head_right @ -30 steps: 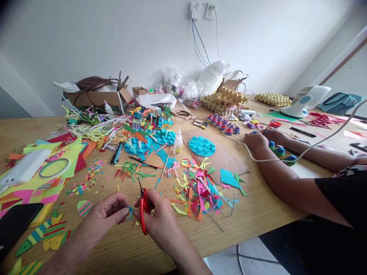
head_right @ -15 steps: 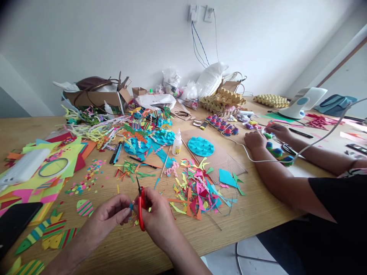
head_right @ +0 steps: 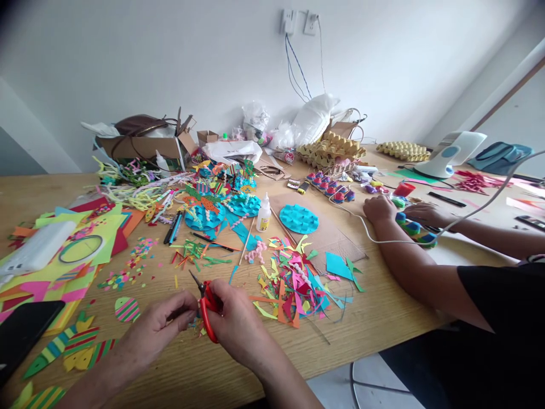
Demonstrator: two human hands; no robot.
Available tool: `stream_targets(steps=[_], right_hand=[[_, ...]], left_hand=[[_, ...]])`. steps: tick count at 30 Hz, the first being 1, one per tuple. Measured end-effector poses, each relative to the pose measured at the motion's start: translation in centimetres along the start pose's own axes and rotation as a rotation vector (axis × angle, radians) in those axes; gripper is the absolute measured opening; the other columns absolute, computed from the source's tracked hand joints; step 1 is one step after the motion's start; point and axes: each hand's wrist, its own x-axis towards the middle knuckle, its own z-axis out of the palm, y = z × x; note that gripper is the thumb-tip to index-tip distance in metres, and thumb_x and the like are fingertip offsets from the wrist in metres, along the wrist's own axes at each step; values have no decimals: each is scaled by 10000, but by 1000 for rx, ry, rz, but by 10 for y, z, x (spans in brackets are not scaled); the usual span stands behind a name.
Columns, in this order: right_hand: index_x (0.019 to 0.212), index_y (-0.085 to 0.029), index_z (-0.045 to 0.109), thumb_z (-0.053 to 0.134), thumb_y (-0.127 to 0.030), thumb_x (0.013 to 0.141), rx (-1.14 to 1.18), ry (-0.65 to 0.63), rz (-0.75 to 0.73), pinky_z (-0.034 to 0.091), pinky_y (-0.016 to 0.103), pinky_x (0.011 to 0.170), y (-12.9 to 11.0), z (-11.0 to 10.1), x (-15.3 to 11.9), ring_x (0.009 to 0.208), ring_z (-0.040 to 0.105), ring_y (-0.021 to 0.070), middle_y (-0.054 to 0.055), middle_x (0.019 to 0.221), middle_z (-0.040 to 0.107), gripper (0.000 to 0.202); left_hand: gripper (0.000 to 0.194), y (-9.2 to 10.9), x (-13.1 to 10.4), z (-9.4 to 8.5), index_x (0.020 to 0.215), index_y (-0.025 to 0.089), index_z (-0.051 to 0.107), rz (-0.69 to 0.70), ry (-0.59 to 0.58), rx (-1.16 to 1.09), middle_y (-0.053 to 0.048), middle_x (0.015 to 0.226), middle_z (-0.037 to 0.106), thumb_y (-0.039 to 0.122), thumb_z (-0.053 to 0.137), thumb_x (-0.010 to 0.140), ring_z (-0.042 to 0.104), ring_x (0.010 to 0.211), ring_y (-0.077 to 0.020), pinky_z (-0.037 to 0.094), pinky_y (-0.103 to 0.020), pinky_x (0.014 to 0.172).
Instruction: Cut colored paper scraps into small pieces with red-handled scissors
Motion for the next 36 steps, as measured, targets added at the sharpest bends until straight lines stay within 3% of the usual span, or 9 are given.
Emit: stream_targets(steps=[4, 10, 19, 36], right_hand=[[659, -176, 478, 523, -95, 707, 159, 104, 34, 332, 196, 539, 6, 7, 1, 574, 428, 95, -54, 604, 464, 104], [681, -181, 473, 521, -173, 721, 218, 176, 25, 348, 211, 559, 5, 14, 1, 598, 448, 112, -37, 630, 481, 63], [623, -194, 378, 562, -328, 748, -118, -21, 32, 231, 199, 490, 10, 9, -18, 517, 343, 91, -58, 562, 387, 259], [621, -194, 370, 561, -373, 756, -223, -48, 2, 214, 190, 491, 15, 14, -16, 509, 334, 83, -51, 577, 402, 295]], left_hand=[[137, -5, -1, 3, 764, 188, 623, -12, -9, -136, 11, 660, 577, 242, 500, 789, 523, 637, -161, 407, -213, 586], [189, -6, 1, 12, 616, 173, 561, -11, 56, -191, 40, 558, 451, 261, 502, 772, 434, 553, -131, 357, -204, 527], [162, -9, -2, -3, 697, 193, 566, -33, 101, -265, 40, 596, 465, 303, 490, 788, 448, 598, -142, 383, -214, 568], [173, -9, -1, -2, 650, 186, 523, -29, 21, -269, 51, 584, 428, 280, 472, 787, 403, 580, -128, 344, -210, 552]])
